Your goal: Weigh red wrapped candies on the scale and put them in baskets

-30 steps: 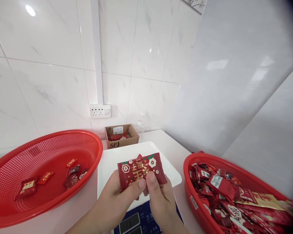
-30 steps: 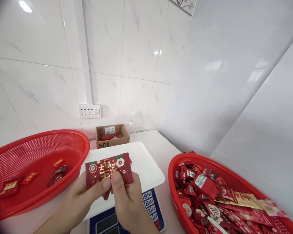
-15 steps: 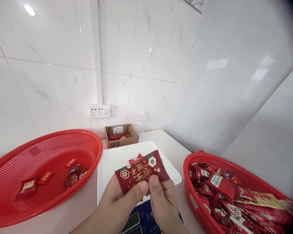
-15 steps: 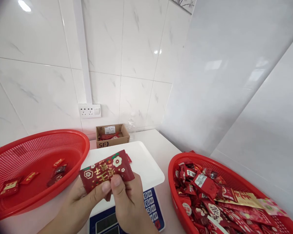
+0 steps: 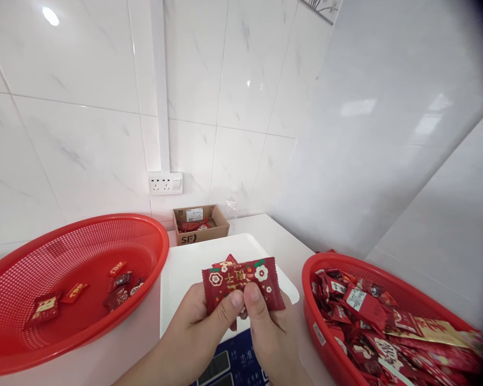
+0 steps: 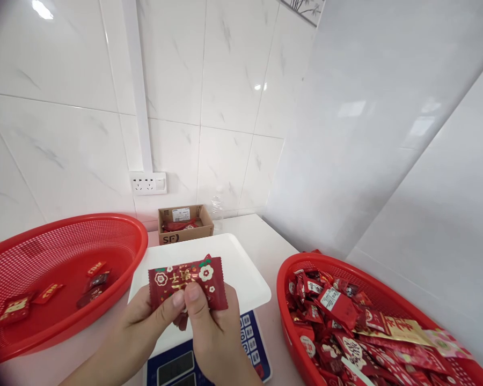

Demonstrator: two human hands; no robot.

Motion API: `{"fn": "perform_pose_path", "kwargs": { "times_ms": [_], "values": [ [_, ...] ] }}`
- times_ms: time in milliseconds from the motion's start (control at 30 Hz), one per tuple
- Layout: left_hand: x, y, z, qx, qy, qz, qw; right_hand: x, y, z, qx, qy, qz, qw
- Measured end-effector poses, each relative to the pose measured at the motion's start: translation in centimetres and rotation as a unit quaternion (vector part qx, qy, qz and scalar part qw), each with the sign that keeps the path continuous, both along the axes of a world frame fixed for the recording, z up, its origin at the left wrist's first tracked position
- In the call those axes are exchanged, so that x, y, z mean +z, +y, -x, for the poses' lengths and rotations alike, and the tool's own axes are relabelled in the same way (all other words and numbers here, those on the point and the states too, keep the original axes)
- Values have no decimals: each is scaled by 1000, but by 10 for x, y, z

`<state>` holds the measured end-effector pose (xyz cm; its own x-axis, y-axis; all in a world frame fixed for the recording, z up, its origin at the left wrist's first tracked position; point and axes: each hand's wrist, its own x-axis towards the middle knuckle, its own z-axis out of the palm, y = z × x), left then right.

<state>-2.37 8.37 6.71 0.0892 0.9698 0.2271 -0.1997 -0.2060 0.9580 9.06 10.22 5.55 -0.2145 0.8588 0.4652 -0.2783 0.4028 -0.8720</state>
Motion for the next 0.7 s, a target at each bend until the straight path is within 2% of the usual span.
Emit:
{"fn": "perform_pose_path", "kwargs": {
  "times_ms": [167,400,600,700],
  "values": [
    [0,-1,0,-35,0,-12,999,-4,-2,1,-10,32,-8,999],
    [6,-2,2,-40,-3,-25,999,0,1,1,-13,10,2,1000],
    [5,-2,1,-50,16,-36,998,7,-2,-2,-113,10,34,993],
    [2,-2,2,-28,32,-36,998,11,-4,-3,-118,-16,20,993]
  ]
}}
